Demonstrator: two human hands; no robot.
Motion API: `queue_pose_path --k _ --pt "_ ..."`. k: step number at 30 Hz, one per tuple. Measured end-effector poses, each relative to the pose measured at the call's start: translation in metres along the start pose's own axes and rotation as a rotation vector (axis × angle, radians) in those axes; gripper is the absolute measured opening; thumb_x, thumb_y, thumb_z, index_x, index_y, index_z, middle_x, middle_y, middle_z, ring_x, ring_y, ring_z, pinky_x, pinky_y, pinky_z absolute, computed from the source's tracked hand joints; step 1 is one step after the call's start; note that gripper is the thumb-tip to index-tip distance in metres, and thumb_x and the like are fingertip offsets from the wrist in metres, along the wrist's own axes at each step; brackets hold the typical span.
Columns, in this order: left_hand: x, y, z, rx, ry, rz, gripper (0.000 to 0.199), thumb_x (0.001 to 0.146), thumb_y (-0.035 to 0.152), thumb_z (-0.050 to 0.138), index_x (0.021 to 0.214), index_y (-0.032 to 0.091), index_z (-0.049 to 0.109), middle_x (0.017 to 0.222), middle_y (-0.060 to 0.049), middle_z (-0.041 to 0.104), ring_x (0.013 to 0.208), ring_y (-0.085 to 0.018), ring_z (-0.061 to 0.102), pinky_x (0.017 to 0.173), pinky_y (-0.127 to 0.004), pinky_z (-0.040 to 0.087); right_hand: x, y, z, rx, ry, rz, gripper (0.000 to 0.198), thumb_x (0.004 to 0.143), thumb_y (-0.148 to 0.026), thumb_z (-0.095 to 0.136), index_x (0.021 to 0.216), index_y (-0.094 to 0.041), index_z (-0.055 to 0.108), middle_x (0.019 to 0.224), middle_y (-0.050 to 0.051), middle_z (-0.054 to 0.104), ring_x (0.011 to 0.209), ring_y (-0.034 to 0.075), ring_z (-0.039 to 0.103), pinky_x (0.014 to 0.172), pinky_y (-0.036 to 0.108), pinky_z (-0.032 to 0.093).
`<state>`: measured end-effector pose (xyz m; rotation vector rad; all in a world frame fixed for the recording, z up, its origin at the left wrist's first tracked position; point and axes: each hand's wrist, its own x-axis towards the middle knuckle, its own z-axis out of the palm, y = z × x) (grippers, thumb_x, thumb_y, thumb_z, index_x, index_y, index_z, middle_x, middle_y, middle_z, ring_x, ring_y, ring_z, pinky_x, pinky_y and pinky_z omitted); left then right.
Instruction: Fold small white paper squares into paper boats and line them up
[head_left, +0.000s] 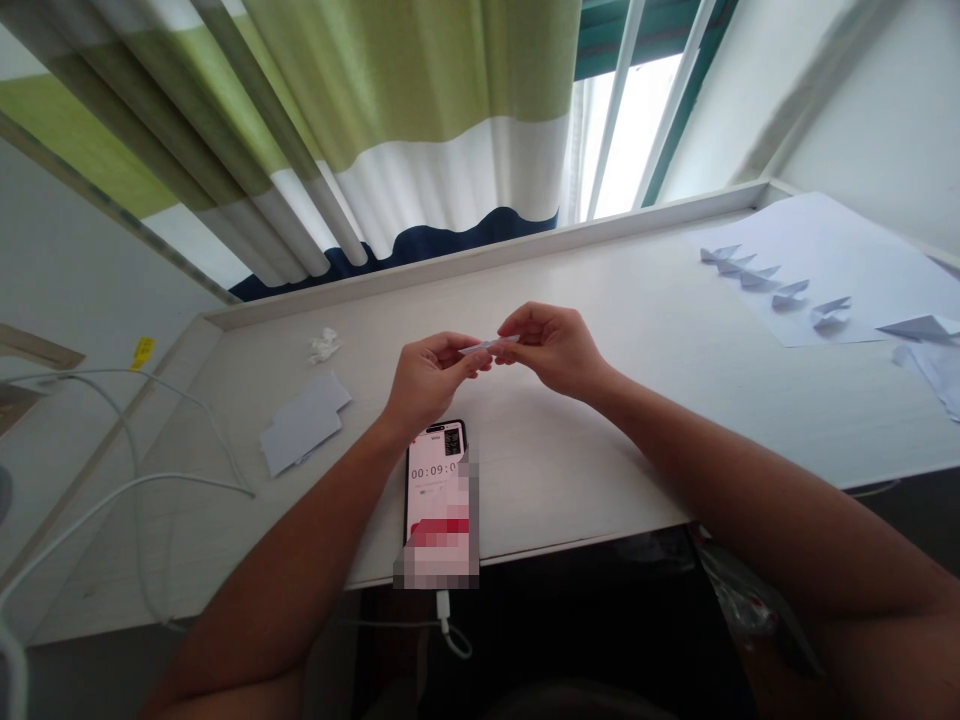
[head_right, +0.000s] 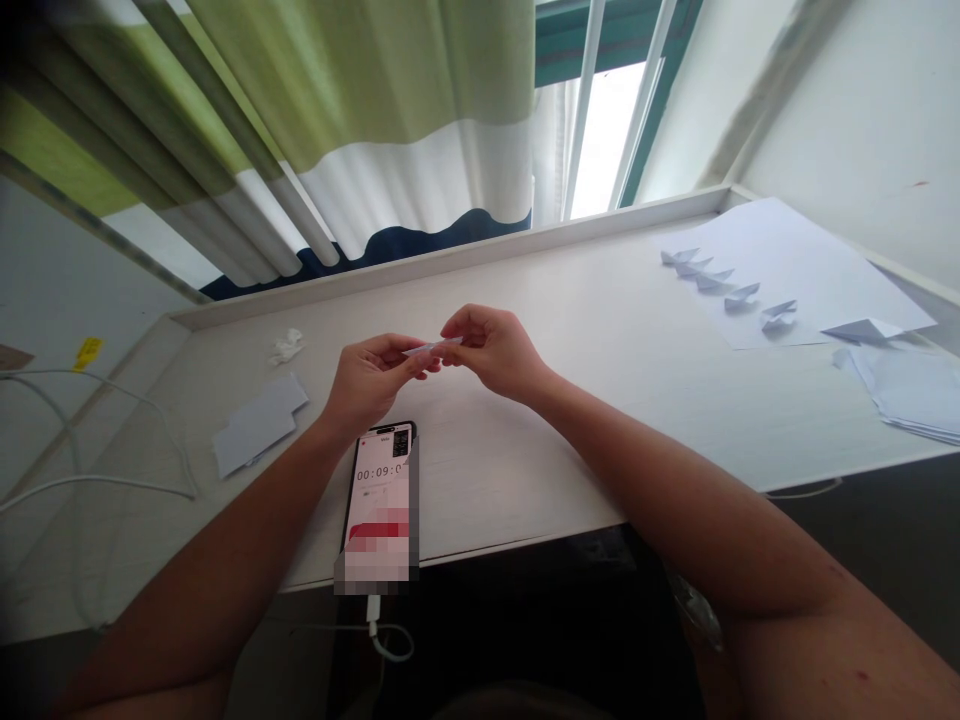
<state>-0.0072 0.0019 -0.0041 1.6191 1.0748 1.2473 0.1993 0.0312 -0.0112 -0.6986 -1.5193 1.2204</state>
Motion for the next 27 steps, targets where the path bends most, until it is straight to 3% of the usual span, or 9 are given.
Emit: queue_pose_path --k 6,12,20,27 --pt "0.001 0.002 0.001 -0.017 0.059 0.069 0.034 0.082 0.047 0.094 0.095 0.022 0.074 0.079 -0.003 0.081 0.074 -0.021 0.082 0.067 -0.032 0.064 0.001 -0.001 -0.001 0.014 -0.009 -0.011 0.050 0.075 -0.057 0.096 0.100 -0.020 0.073 0.087 0.005 0.081 0.081 0.022 0.079 0.078 0.040 0.067" --pt "-0.002 0.003 0.000 0.068 0.087 0.120 0.038 0.078 0.046 0.097 0.081 0.019 0.070 0.097 -0.009 0.084 0.082 -0.019 0.080 0.073 -0.033 0.066 -0.001 -0.003 0.002 -0.027 0.013 -0.029 0.047 0.075 -0.057 0.095 0.095 -0.021 0.072 0.082 0.003 0.078 0.078 0.021 0.079 0.074 0.039 0.067" --pt "0.001 0.008 0.002 -0.057 0.095 0.076 0.044 0.074 0.046 0.100 0.077 0.019 0.065 0.084 -0.005 0.079 0.074 -0.017 0.076 0.072 -0.033 0.065 -0.003 -0.004 0.006 0.018 0.036 -0.036 0.047 0.076 -0.057 0.095 0.093 -0.021 0.069 0.077 0.002 0.076 0.073 0.021 0.078 0.070 0.038 0.066" --pt "0.003 0.011 -0.003 -0.057 -0.052 -0.030 0.041 0.082 0.046 0.094 0.107 0.018 0.075 0.083 -0.005 0.080 0.074 -0.018 0.076 0.071 -0.032 0.064 -0.002 -0.006 0.004 -0.009 0.017 -0.018 0.050 0.077 -0.055 0.095 0.104 -0.019 0.072 0.070 -0.001 0.071 0.068 0.021 0.076 0.068 0.038 0.065"
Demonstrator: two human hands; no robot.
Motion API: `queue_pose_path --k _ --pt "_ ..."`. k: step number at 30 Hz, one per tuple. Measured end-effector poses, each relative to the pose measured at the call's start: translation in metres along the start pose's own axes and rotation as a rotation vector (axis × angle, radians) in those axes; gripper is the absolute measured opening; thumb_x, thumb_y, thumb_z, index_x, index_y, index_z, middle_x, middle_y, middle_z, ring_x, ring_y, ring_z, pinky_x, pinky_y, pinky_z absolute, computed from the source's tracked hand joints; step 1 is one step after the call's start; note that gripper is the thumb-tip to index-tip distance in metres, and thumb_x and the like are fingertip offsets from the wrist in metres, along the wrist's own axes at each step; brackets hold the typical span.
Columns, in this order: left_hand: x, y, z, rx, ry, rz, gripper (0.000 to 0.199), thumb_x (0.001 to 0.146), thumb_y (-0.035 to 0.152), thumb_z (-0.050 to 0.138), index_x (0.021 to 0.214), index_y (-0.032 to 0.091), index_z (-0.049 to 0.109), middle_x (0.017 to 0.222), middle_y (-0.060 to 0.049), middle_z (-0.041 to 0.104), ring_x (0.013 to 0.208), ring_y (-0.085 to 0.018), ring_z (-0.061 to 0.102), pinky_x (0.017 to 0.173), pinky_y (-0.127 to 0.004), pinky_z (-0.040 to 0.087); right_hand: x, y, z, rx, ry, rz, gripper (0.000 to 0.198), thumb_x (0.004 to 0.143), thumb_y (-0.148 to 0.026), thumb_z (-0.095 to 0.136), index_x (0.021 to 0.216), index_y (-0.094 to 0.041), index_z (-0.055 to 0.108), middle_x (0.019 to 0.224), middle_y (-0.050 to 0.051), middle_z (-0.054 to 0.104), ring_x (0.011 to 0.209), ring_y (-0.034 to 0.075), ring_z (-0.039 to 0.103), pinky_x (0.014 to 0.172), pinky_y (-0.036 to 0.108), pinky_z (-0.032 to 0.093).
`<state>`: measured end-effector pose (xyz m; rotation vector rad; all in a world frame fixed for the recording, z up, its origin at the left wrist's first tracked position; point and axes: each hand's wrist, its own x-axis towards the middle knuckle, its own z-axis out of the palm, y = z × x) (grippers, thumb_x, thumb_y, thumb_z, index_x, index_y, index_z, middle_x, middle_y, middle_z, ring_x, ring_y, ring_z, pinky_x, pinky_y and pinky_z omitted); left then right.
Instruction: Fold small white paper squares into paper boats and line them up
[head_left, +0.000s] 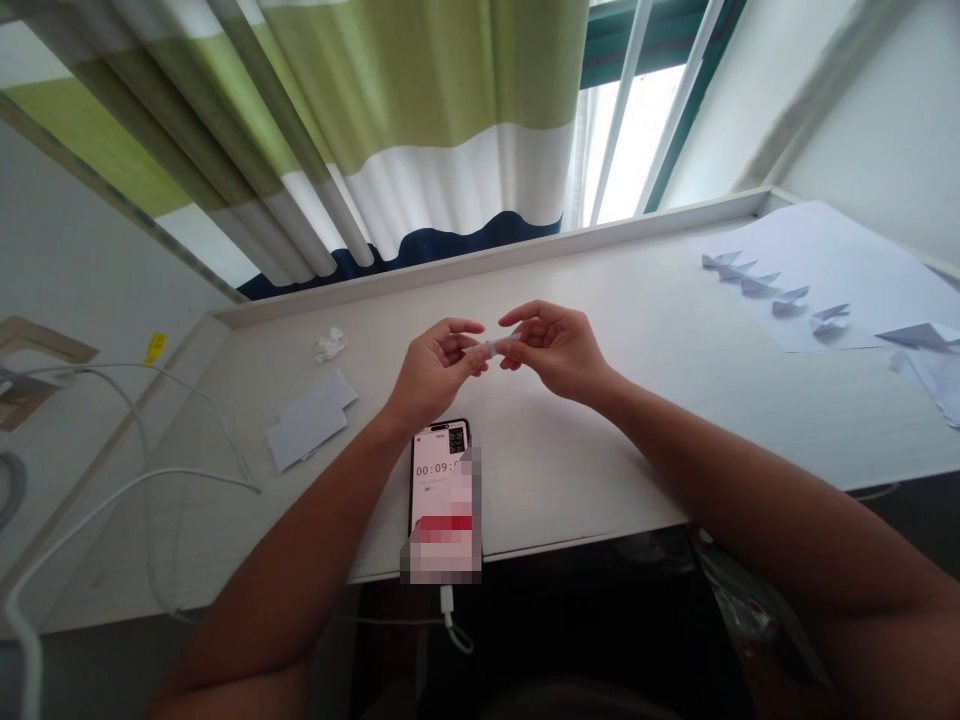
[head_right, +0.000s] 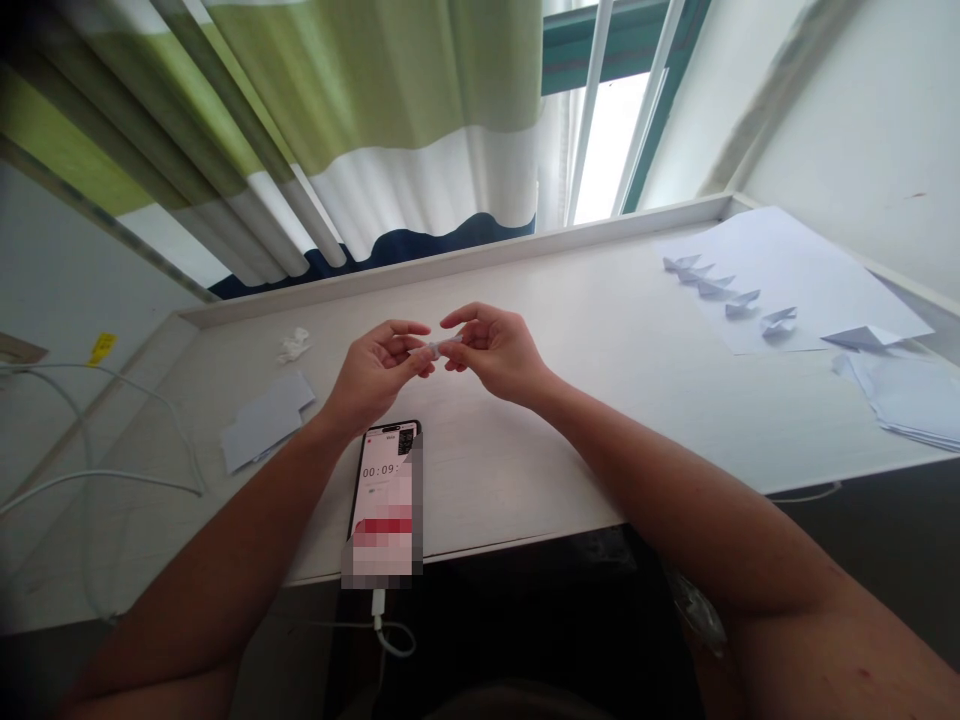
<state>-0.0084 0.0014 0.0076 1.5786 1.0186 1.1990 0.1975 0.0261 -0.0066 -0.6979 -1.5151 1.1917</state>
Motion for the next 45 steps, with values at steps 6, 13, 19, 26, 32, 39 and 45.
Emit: queue_pose_path --k 6,13,19,26,32,39,45 --pt "0.000 -0.007 -0.001 0.000 -0.030 -0.055 0.041 0.083 0.055 0.091 0.086 0.016 0.077 0.077 -0.009 0.082 0.067 -0.019 0.075 0.067 -0.033 0.063 0.004 0.006 -0.004 0.049 0.003 0.043 0.055 0.075 -0.053 0.097 0.110 -0.019 0.071 0.074 -0.001 0.075 0.072 0.021 0.079 0.073 0.037 0.067" --pt "-0.004 -0.010 0.009 0.121 0.106 0.013 0.036 0.089 0.051 0.085 0.095 0.016 0.081 0.083 -0.009 0.083 0.075 -0.020 0.079 0.069 -0.030 0.062 0.003 0.009 0.000 0.124 -0.112 0.185 0.051 0.082 -0.061 0.091 0.100 -0.016 0.074 0.072 0.002 0.076 0.061 0.015 0.071 0.061 0.031 0.063" --pt "-0.007 -0.006 0.010 0.228 0.075 0.064 0.033 0.097 0.048 0.073 0.093 0.018 0.086 0.090 -0.008 0.085 0.082 -0.021 0.079 0.067 -0.029 0.062 0.002 0.009 0.000 0.158 -0.151 0.180 0.045 0.083 -0.057 0.091 0.098 -0.017 0.075 0.086 0.003 0.079 0.069 0.013 0.072 0.069 0.030 0.064" --pt "-0.006 -0.004 0.009 0.158 0.064 0.020 0.031 0.088 0.047 0.085 0.095 0.017 0.086 0.091 -0.008 0.084 0.079 -0.018 0.076 0.065 -0.028 0.062 0.002 0.009 0.002 0.170 -0.121 0.170 0.040 0.089 -0.051 0.085 0.106 -0.017 0.072 0.085 0.001 0.076 0.070 0.013 0.072 0.072 0.031 0.065" --pt "-0.004 -0.005 0.006 0.061 0.051 -0.064 0.031 0.088 0.044 0.083 0.100 0.015 0.081 0.085 -0.007 0.082 0.078 -0.019 0.076 0.062 -0.028 0.062 0.001 0.007 0.003 0.053 -0.099 0.108 0.027 0.093 -0.041 0.079 0.103 -0.017 0.073 0.089 0.004 0.078 0.074 0.015 0.073 0.073 0.031 0.064" --pt "-0.005 -0.005 0.010 0.126 0.019 -0.108 0.027 0.087 0.036 0.080 0.104 0.015 0.080 0.081 -0.006 0.082 0.072 -0.018 0.075 0.062 -0.027 0.060 -0.002 0.009 0.010 -0.019 -0.097 0.120 0.012 0.089 -0.023 0.070 0.099 -0.016 0.072 0.078 0.002 0.077 0.068 0.015 0.073 0.067 0.030 0.062" --pt "-0.007 -0.002 0.014 0.156 0.019 -0.199 0.021 0.089 0.035 0.079 0.084 0.015 0.080 0.075 -0.007 0.080 0.066 -0.018 0.076 0.064 -0.029 0.060 -0.004 0.007 0.010 -0.169 -0.047 0.176 0.025 0.083 -0.017 0.071 0.108 -0.015 0.072 0.068 -0.002 0.073 0.058 0.015 0.070 0.059 0.028 0.056"
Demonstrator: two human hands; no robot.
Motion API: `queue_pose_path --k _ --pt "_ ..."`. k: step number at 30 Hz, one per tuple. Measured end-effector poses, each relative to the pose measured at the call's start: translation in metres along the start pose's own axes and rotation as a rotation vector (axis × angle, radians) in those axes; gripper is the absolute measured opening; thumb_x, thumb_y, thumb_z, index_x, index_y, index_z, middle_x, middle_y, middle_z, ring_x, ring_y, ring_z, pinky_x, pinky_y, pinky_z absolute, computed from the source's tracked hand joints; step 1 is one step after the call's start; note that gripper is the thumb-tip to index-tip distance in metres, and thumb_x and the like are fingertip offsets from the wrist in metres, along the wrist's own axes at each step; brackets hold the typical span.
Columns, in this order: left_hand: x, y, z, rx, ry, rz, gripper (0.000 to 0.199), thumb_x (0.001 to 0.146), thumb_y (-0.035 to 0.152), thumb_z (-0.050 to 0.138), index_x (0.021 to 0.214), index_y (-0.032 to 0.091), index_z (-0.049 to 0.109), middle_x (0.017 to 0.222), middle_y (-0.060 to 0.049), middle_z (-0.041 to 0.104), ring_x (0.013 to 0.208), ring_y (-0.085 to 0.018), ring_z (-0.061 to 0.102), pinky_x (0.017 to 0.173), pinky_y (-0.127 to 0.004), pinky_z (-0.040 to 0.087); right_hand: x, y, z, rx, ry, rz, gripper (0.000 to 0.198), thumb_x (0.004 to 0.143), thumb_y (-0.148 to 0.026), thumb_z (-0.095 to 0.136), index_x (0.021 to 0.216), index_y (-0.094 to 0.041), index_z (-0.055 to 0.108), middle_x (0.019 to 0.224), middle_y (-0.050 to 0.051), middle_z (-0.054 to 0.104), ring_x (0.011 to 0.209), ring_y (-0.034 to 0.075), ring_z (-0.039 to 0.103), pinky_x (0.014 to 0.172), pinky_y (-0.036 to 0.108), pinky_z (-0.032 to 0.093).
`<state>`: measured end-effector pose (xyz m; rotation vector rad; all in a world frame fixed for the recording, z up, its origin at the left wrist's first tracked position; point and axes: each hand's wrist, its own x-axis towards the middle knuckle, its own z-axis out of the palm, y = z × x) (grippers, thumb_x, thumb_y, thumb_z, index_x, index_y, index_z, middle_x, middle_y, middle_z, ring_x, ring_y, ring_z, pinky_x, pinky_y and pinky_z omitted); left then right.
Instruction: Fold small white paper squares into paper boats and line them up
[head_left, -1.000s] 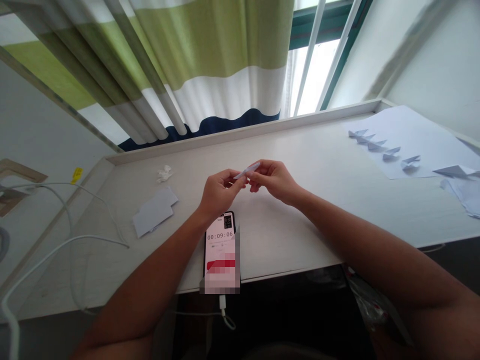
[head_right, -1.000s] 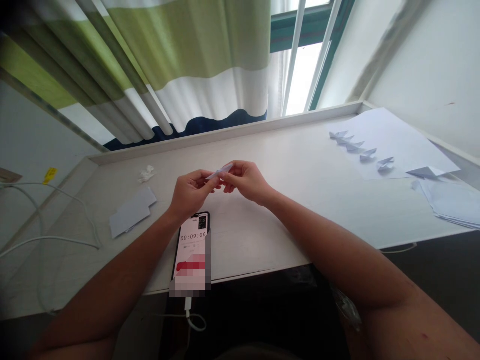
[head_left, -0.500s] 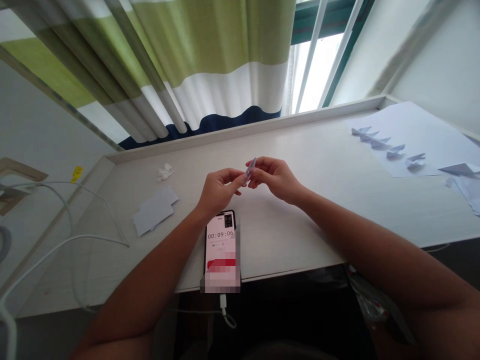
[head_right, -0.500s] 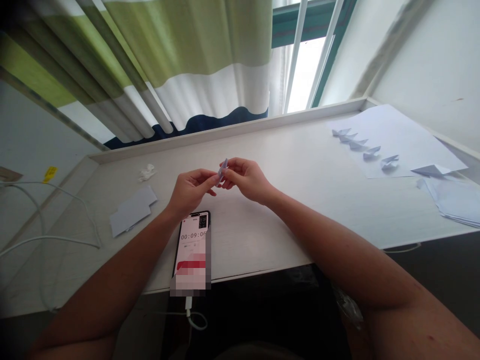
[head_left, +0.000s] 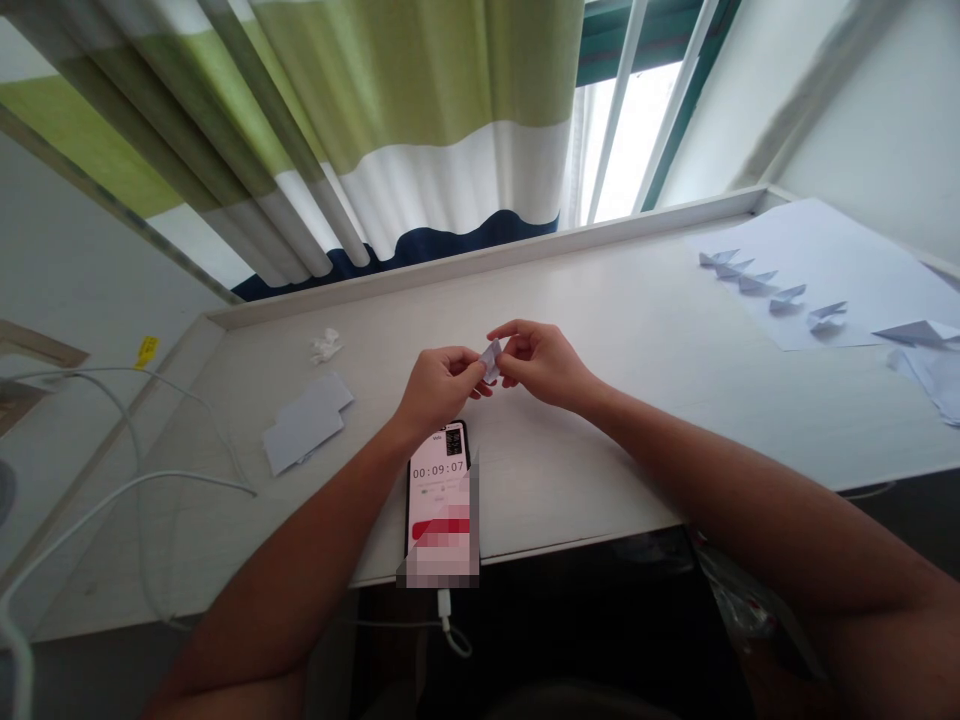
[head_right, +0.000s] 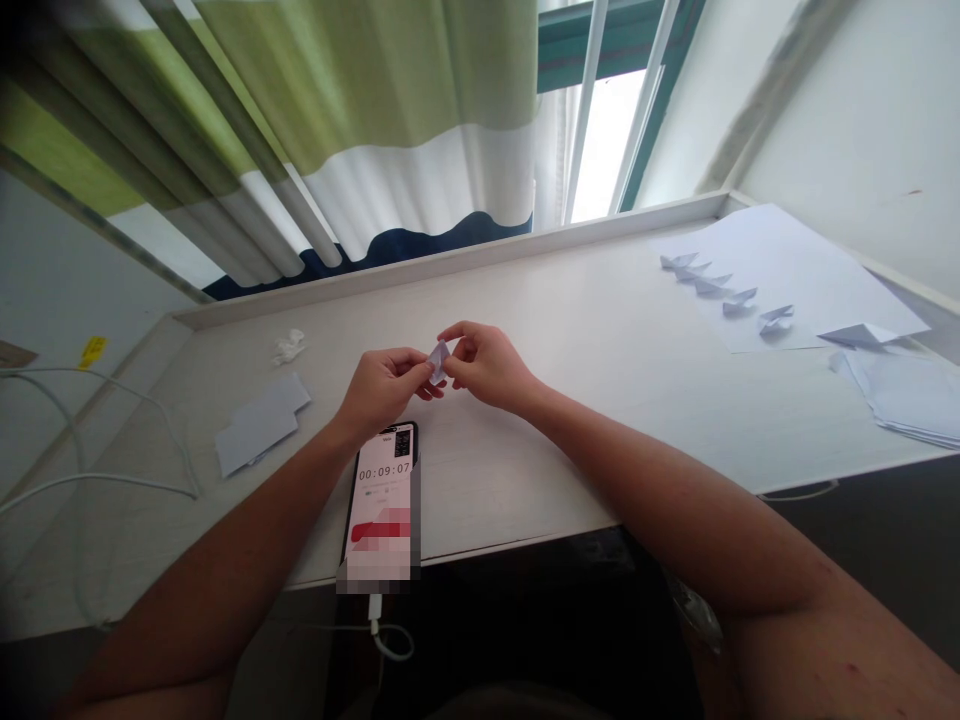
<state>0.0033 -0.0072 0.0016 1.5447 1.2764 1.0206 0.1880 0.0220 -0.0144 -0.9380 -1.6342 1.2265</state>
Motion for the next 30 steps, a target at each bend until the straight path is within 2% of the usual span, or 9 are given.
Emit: queue_pose_path --k 7,14,17,21,25,30 --pt "-0.001 -0.001 0.001 -0.027 -0.012 -0.035 0.034 0.084 0.047 0.087 0.091 0.015 0.079 0.076 -0.008 0.081 0.063 -0.019 0.077 0.057 -0.027 0.058 -0.001 -0.001 0.005 -0.024 0.019 -0.005 0.024 0.083 -0.021 0.073 0.106 -0.017 0.070 0.066 -0.003 0.070 0.060 0.016 0.071 0.062 0.030 0.057" --pt "0.000 -0.005 0.002 -0.008 0.044 -0.015 0.021 0.085 0.036 0.083 0.085 0.016 0.075 0.071 -0.006 0.080 0.061 -0.018 0.075 0.056 -0.027 0.055 -0.005 0.001 0.009 -0.075 0.071 -0.024 0.023 0.083 -0.022 0.076 0.104 -0.020 0.070 0.066 -0.004 0.068 0.059 0.015 0.067 0.058 0.027 0.052" --pt "0.003 -0.007 0.001 -0.055 -0.012 0.011 0.023 0.084 0.036 0.083 0.095 0.017 0.078 0.074 -0.005 0.080 0.067 -0.018 0.075 0.062 -0.028 0.058 -0.004 0.001 0.009 -0.049 0.052 0.007 0.026 0.082 -0.023 0.078 0.106 -0.021 0.069 0.066 -0.004 0.070 0.060 0.016 0.070 0.060 0.027 0.055" --pt "0.006 -0.005 -0.001 -0.125 -0.064 0.019 0.029 0.085 0.040 0.081 0.100 0.016 0.080 0.091 -0.008 0.083 0.078 -0.018 0.076 0.068 -0.029 0.060 -0.002 -0.002 0.007 0.024 0.067 0.059 0.021 0.081 -0.025 0.079 0.099 -0.020 0.069 0.065 -0.004 0.070 0.057 0.016 0.071 0.059 0.027 0.058" --pt "0.013 0.006 -0.004 -0.191 -0.117 -0.073 0.029 0.081 0.039 0.082 0.098 0.016 0.080 0.092 -0.008 0.081 0.082 -0.019 0.074 0.073 -0.032 0.059 0.000 -0.011 0.001 0.100 0.089 0.113 0.018 0.078 -0.018 0.077 0.095 -0.018 0.071 0.067 0.000 0.075 0.055 0.015 0.070 0.055 0.026 0.058" --pt "0.022 0.028 -0.005 -0.283 -0.286 -0.211 0.027 0.076 0.039 0.084 0.089 0.015 0.080 0.095 -0.010 0.080 0.090 -0.020 0.073 0.085 -0.035 0.056 -0.005 -0.028 -0.016 0.013 0.074 0.187 0.007 0.075 -0.009 0.074 0.079 -0.016 0.074 0.062 0.003 0.074 0.053 0.015 0.069 0.050 0.023 0.054"
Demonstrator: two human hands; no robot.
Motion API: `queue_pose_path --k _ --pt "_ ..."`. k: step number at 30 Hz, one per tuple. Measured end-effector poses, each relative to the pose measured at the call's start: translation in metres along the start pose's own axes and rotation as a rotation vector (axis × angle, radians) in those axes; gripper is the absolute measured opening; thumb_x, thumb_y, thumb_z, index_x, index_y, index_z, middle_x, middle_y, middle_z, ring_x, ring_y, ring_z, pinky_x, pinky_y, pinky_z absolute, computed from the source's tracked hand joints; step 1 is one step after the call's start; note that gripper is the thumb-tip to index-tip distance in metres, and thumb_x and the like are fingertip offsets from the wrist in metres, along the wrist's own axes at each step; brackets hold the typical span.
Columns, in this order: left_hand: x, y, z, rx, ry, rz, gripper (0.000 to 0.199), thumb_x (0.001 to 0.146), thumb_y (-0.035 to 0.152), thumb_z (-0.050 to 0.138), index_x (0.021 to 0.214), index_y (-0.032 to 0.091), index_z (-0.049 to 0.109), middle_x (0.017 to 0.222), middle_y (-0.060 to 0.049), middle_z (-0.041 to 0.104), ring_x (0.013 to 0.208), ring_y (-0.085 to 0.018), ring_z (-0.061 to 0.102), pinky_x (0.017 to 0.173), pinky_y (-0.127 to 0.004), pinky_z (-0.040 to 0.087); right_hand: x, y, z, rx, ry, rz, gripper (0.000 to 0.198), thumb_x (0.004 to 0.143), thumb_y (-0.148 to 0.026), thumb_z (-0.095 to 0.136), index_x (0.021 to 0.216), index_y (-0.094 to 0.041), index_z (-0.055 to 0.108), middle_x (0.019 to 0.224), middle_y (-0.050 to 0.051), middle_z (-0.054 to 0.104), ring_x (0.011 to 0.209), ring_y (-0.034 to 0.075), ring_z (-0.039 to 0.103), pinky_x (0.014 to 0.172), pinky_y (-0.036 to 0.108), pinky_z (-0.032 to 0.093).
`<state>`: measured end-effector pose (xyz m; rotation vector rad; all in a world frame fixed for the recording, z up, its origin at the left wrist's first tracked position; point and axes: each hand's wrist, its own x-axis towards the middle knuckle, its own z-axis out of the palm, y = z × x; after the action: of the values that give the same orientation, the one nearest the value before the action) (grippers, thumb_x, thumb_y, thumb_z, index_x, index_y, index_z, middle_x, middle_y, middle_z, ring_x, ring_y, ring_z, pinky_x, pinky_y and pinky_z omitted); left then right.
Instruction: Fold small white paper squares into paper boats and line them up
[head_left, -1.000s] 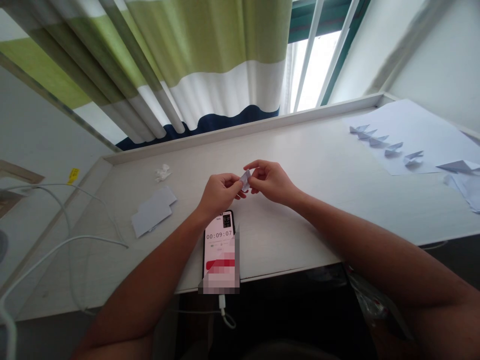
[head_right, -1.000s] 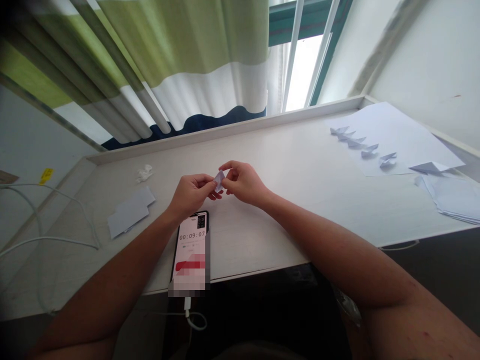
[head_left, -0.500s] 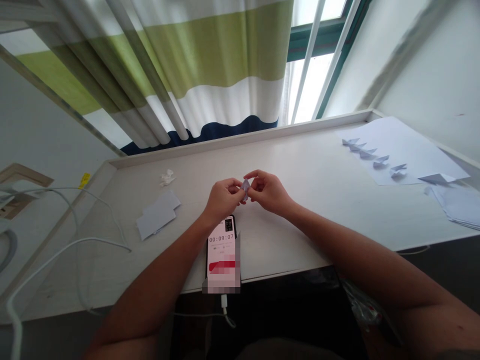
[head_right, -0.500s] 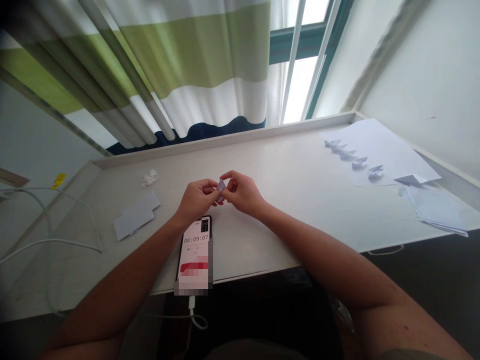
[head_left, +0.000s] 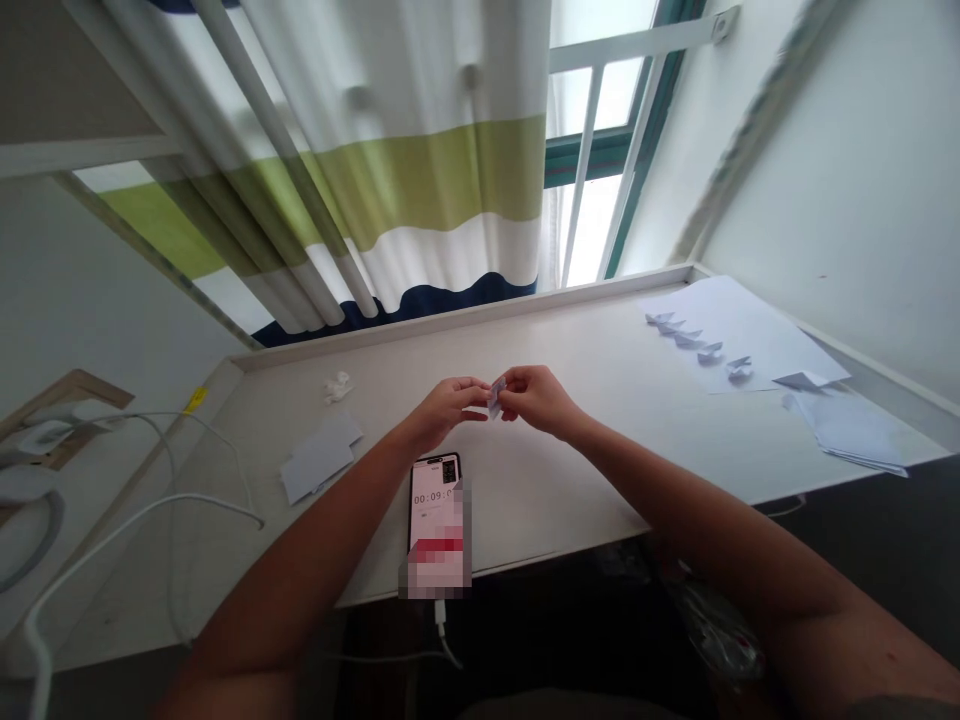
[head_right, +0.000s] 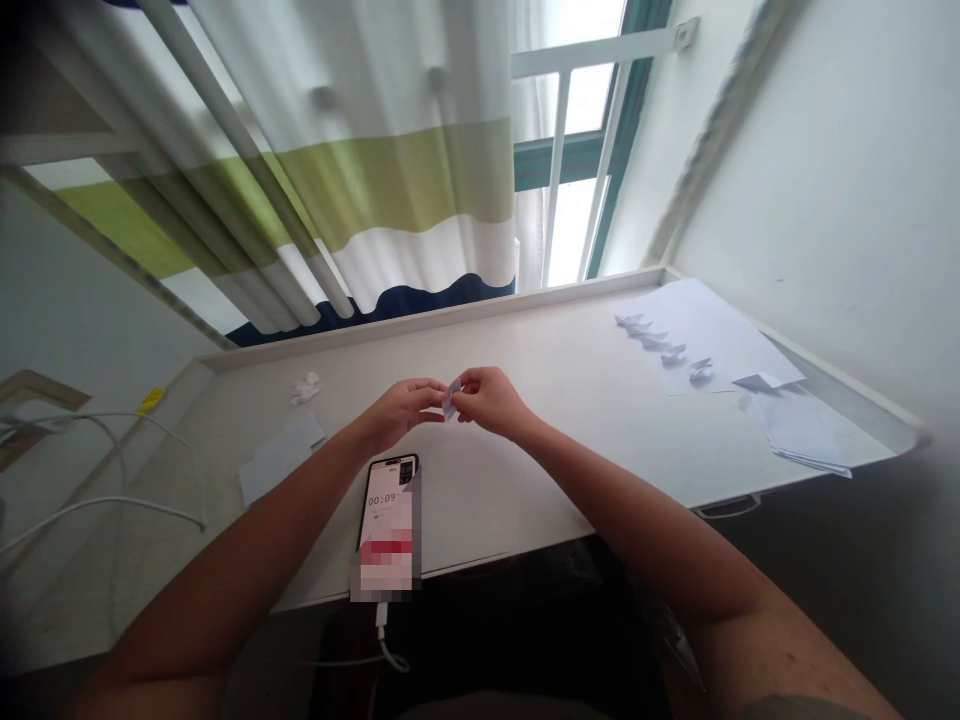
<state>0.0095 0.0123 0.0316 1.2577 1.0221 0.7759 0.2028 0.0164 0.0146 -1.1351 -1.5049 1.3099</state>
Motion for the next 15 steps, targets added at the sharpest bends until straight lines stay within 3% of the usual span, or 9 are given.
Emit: queue_pose_path --k 6,11,15 --pt "0.006 0.018 0.033 -0.100 -0.150 -0.058 0.025 0.075 0.039 0.083 0.086 0.018 0.079 0.099 -0.010 0.079 0.098 -0.024 0.073 0.087 -0.035 0.056 -0.025 -0.021 -0.034 -0.008 0.074 0.042 0.009 0.073 -0.008 0.077 0.070 -0.016 0.074 0.058 0.004 0.073 0.052 0.017 0.069 0.047 0.024 0.053" --pt "0.018 0.032 0.076 -0.127 -0.253 -0.138 0.036 0.084 0.055 0.071 0.089 0.020 0.078 0.100 -0.011 0.080 0.098 -0.026 0.073 0.088 -0.037 0.058 -0.049 -0.034 -0.071 0.084 0.072 0.085 0.010 0.073 -0.007 0.076 0.067 -0.015 0.073 0.058 0.006 0.073 0.051 0.017 0.068 0.047 0.025 0.055" --pt "0.028 0.044 0.114 -0.085 -0.315 -0.123 0.036 0.085 0.054 0.075 0.093 0.019 0.080 0.103 -0.012 0.081 0.097 -0.026 0.075 0.085 -0.035 0.059 -0.067 -0.031 -0.103 0.240 0.070 0.128 0.011 0.073 -0.014 0.076 0.066 -0.017 0.068 0.055 0.003 0.066 0.046 0.014 0.061 0.046 0.025 0.053"
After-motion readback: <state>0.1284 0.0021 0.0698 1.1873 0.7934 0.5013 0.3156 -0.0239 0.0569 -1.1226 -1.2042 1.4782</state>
